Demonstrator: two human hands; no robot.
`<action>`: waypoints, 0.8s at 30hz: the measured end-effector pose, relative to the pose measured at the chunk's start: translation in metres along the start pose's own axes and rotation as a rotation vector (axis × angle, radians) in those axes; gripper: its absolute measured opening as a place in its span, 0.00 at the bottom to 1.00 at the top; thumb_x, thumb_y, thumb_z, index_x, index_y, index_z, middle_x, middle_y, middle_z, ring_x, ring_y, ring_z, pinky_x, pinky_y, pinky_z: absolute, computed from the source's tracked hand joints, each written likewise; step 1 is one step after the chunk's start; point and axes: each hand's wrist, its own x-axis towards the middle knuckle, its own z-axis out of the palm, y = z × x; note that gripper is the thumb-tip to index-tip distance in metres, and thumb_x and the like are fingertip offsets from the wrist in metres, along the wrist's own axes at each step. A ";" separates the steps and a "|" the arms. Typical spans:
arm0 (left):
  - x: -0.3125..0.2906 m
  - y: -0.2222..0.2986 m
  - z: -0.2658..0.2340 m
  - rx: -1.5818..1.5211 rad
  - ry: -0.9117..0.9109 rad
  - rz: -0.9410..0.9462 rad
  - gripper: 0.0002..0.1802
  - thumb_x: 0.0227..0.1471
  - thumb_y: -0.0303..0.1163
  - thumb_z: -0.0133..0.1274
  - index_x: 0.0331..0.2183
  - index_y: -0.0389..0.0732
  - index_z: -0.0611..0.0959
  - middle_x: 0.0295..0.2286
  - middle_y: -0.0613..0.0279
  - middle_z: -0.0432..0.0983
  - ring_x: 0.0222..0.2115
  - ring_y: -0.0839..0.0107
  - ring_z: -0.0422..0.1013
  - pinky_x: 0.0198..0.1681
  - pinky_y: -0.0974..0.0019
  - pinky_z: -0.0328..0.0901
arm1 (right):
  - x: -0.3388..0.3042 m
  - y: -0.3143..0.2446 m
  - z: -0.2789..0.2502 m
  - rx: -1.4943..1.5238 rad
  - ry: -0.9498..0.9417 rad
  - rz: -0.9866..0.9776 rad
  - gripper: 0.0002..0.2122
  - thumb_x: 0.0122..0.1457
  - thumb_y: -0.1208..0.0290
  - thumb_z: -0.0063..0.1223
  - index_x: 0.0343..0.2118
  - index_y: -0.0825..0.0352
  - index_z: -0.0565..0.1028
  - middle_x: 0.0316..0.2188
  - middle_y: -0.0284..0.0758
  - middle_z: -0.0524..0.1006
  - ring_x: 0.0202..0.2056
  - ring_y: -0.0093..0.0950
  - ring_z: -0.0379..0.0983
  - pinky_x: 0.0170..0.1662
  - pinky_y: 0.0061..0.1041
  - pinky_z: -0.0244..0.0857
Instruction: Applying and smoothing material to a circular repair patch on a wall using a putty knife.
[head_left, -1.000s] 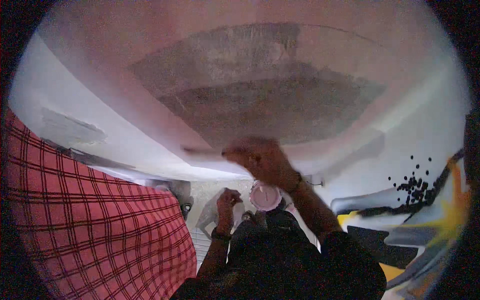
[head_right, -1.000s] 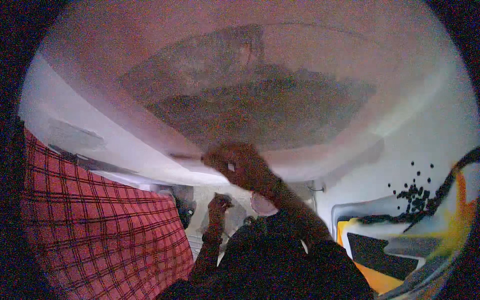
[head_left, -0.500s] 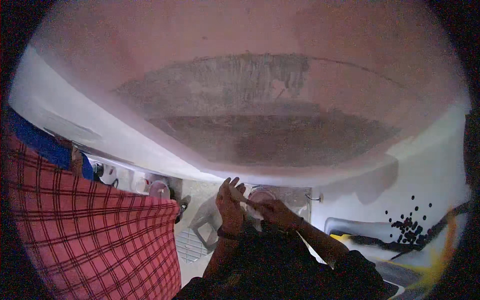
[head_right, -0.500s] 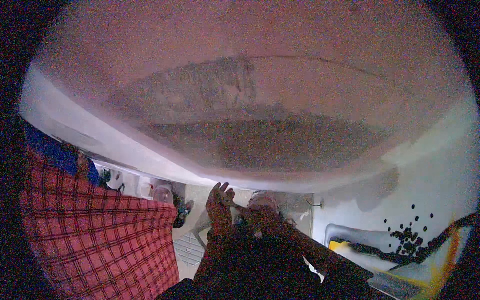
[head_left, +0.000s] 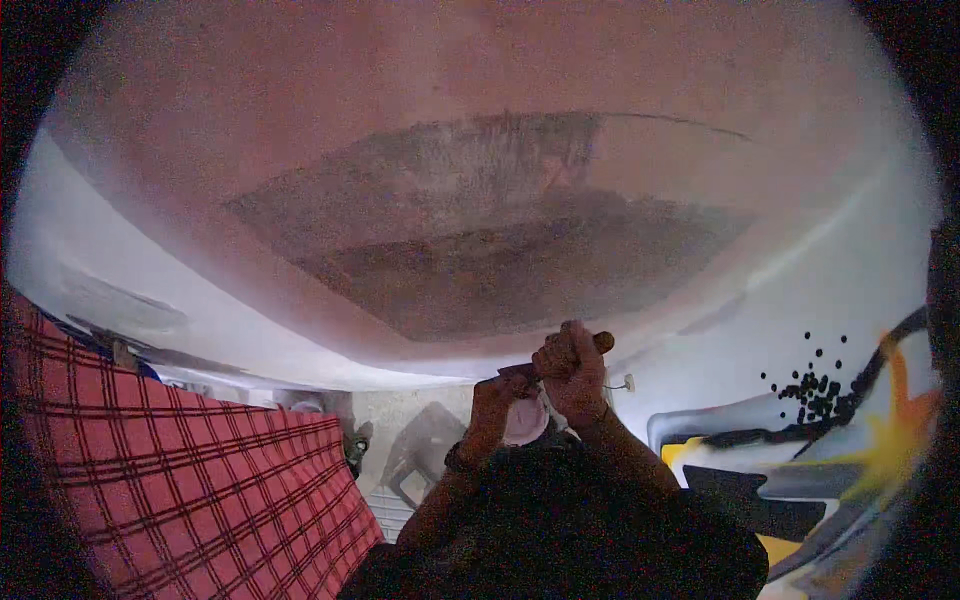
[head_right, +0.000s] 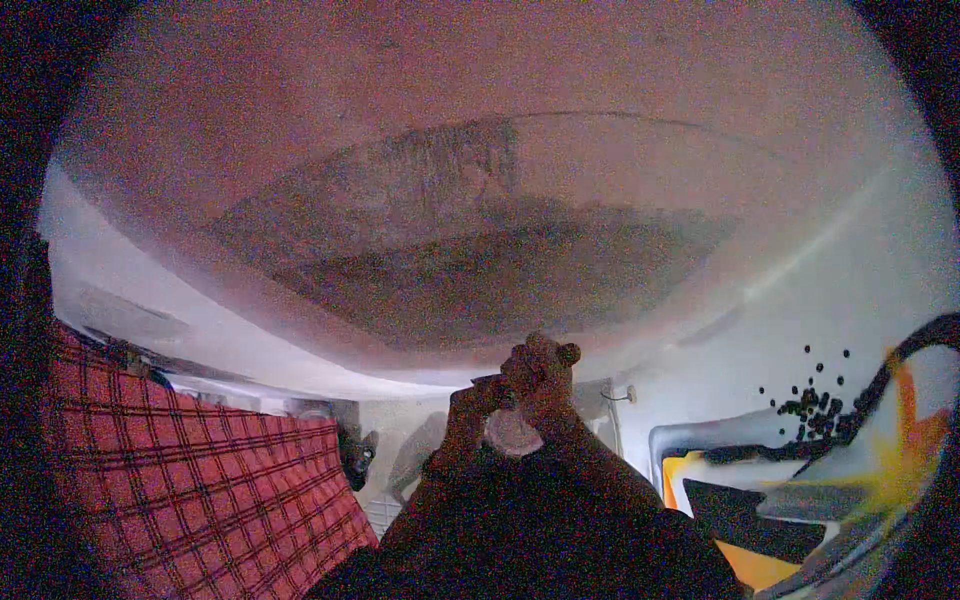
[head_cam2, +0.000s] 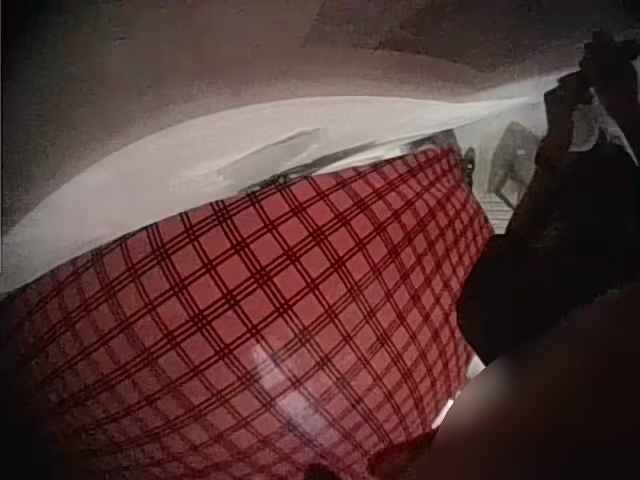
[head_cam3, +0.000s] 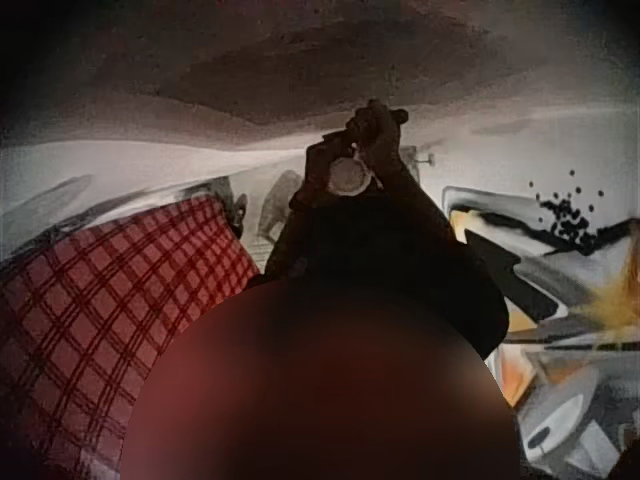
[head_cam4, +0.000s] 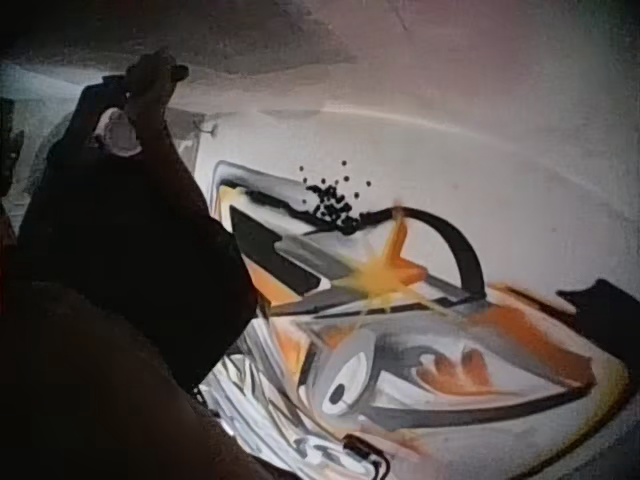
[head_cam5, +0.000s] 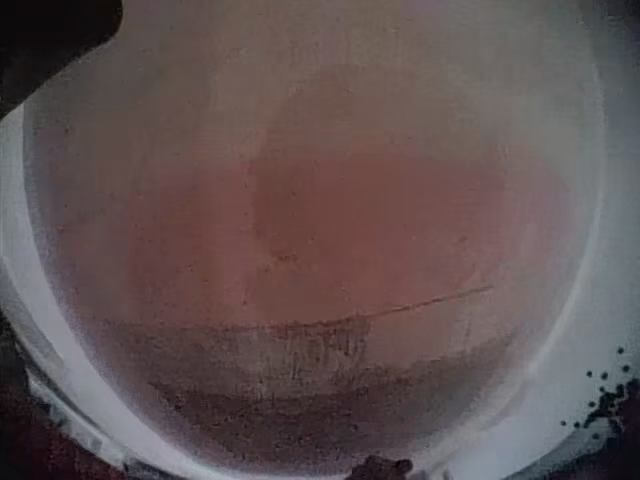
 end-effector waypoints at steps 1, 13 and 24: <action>0.003 0.005 -0.002 -0.164 0.002 -0.096 0.17 0.57 0.37 0.46 0.33 0.32 0.81 0.28 0.61 0.78 0.30 0.74 0.72 0.37 0.68 0.65 | 0.000 0.002 -0.003 0.072 -0.036 -0.023 0.16 0.62 0.56 0.40 0.23 0.62 0.61 0.18 0.28 0.57 0.16 0.21 0.49 0.21 0.23 0.47; 0.052 0.100 -0.017 -0.225 0.102 0.336 0.13 0.53 0.30 0.45 0.22 0.35 0.79 0.25 0.57 0.76 0.27 0.67 0.73 0.35 0.68 0.65 | 0.021 -0.057 0.149 -0.575 -0.136 -0.484 0.16 0.62 0.58 0.39 0.20 0.60 0.58 0.11 0.25 0.53 0.10 0.18 0.44 0.14 0.21 0.42; 0.040 0.105 -0.001 -0.342 0.058 0.401 0.09 0.52 0.23 0.46 0.24 0.34 0.79 0.25 0.55 0.75 0.28 0.65 0.72 0.36 0.65 0.65 | 0.061 -0.128 0.242 -0.742 -0.325 -0.747 0.12 0.62 0.63 0.38 0.23 0.60 0.63 0.09 0.23 0.50 0.09 0.17 0.41 0.14 0.22 0.40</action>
